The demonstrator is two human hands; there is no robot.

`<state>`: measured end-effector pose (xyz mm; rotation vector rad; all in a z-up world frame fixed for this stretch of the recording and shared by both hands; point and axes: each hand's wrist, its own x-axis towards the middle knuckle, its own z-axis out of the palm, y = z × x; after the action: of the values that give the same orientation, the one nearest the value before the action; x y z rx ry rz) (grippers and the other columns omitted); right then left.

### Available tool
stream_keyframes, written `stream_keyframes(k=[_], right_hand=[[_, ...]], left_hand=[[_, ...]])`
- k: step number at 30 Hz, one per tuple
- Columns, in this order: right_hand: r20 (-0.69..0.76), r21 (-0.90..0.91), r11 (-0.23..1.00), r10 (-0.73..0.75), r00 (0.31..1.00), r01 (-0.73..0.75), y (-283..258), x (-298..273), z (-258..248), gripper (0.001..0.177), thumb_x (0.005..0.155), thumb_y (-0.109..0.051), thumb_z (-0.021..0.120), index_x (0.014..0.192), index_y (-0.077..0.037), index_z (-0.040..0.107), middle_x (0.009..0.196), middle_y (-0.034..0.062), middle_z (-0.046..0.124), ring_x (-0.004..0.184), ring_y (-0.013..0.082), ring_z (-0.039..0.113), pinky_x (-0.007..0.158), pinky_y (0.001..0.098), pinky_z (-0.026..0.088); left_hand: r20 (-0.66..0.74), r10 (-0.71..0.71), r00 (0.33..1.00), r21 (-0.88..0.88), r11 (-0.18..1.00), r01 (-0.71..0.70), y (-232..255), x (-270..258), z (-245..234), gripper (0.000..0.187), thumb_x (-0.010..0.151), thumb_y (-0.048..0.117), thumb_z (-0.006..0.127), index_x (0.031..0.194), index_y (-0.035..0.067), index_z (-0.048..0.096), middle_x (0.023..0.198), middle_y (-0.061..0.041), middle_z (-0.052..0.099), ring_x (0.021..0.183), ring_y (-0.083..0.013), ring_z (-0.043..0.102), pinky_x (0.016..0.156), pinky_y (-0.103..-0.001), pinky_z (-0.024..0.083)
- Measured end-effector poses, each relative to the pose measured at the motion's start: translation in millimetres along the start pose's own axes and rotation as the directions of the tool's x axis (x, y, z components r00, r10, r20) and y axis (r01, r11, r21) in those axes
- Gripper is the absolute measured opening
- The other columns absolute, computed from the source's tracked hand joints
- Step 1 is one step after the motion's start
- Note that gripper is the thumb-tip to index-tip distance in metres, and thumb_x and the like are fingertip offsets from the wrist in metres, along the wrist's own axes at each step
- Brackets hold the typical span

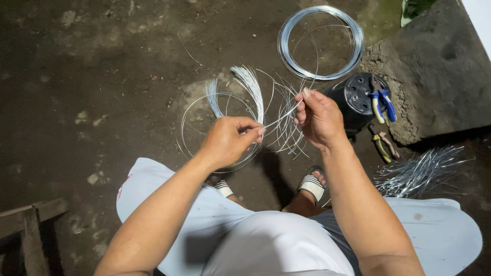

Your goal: The person sits on the floor and uses pliers to cut a long coil of thin metal wire into shorter segments. They repeatedly pull a length of wire, cut it, and drop the piece onto a growing pile on the floor.

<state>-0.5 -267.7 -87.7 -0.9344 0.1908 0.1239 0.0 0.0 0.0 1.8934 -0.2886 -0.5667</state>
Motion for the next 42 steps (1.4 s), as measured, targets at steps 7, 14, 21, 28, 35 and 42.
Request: stream_keyframes(k=[7, 14, 21, 28, 35, 42], right_hand=[[-0.049, -0.274, 0.96, 0.037, 0.998, -0.049, 20.6, -31.9, 45.8, 0.021, 0.103, -0.018, 0.06, 0.108, 0.0, 0.069, 0.082, 0.0034, 0.068, 0.066, 0.0112, 0.06, 0.064, 0.027, 0.052], [0.075, -0.416, 0.901, -0.104, 0.992, 0.126, 34.7, -42.4, 42.9, 0.014, 0.104, -0.012, 0.064, 0.106, 0.001, 0.068, 0.096, 0.0096, 0.073, 0.083, 0.0139, 0.07, 0.076, 0.028, 0.058], [-0.137, -0.133, 0.989, -0.075, 0.988, 0.057, 11.6, -30.0, -3.9, 0.013, 0.107, -0.016, 0.06, 0.102, -0.004, 0.062, 0.098, 0.0137, 0.073, 0.086, 0.0199, 0.074, 0.077, 0.0308, 0.061], [-0.115, -0.119, 0.99, -0.091, 0.989, 0.078, 17.1, -31.3, -11.0, 0.013, 0.106, -0.018, 0.06, 0.101, -0.006, 0.061, 0.097, 0.0129, 0.074, 0.085, 0.0194, 0.075, 0.076, 0.0302, 0.061], [-0.136, -0.193, 0.98, -0.07, 0.988, 0.043, 14.9, -36.6, 8.5, 0.014, 0.106, -0.018, 0.059, 0.1, -0.005, 0.06, 0.096, 0.0139, 0.074, 0.085, 0.019, 0.075, 0.075, 0.0297, 0.061], [-0.115, -0.194, 0.98, -0.062, 0.991, 0.038, 18.3, -36.7, 11.8, 0.014, 0.106, -0.018, 0.058, 0.101, -0.004, 0.059, 0.096, 0.0156, 0.074, 0.084, 0.0198, 0.075, 0.076, 0.0316, 0.061]], left_hand=[[-0.103, 0.011, 0.995, -0.036, 0.999, -0.014, -6.6, 4.8, 19.1, 0.022, 0.092, 0.024, 0.07, 0.098, 0.006, 0.081, 0.074, -0.002, 0.077, 0.056, -0.0037, 0.061, 0.052, -0.025, 0.048], [-0.011, -0.015, 1.0, -0.077, 0.997, 0.014, -2.8, 7.1, 23.5, 0.024, 0.094, 0.026, 0.069, 0.096, 0.004, 0.079, 0.076, -0.001, 0.077, 0.058, -0.0047, 0.063, 0.053, -0.025, 0.05], [0.035, 0.0, 0.999, 0.005, 1.0, 0.0, -5.7, 5.3, -6.4, 0.026, 0.095, 0.028, 0.066, 0.103, 0.005, 0.077, 0.082, -0.004, 0.079, 0.067, -0.0088, 0.065, 0.062, -0.028, 0.053], [-0.038, 0.066, 0.997, 0.226, 0.973, -0.055, -1.8, 0.7, 2.0, 0.028, 0.087, 0.033, 0.073, 0.104, 0.013, 0.082, 0.085, -0.006, 0.08, 0.066, -0.0141, 0.071, 0.066, -0.03, 0.055], [-0.068, 0.047, 0.997, 0.227, 0.974, -0.03, 0.3, 2.9, 6.2, 0.025, 0.085, 0.033, 0.075, 0.099, 0.013, 0.083, 0.082, -0.006, 0.079, 0.064, -0.0134, 0.069, 0.064, -0.03, 0.053], [-0.062, 0.073, 0.995, 0.161, 0.985, -0.062, -8.8, 5.6, 6.6, 0.024, 0.085, 0.031, 0.074, 0.097, 0.011, 0.082, 0.08, -0.005, 0.079, 0.063, -0.0101, 0.065, 0.062, -0.028, 0.052]])
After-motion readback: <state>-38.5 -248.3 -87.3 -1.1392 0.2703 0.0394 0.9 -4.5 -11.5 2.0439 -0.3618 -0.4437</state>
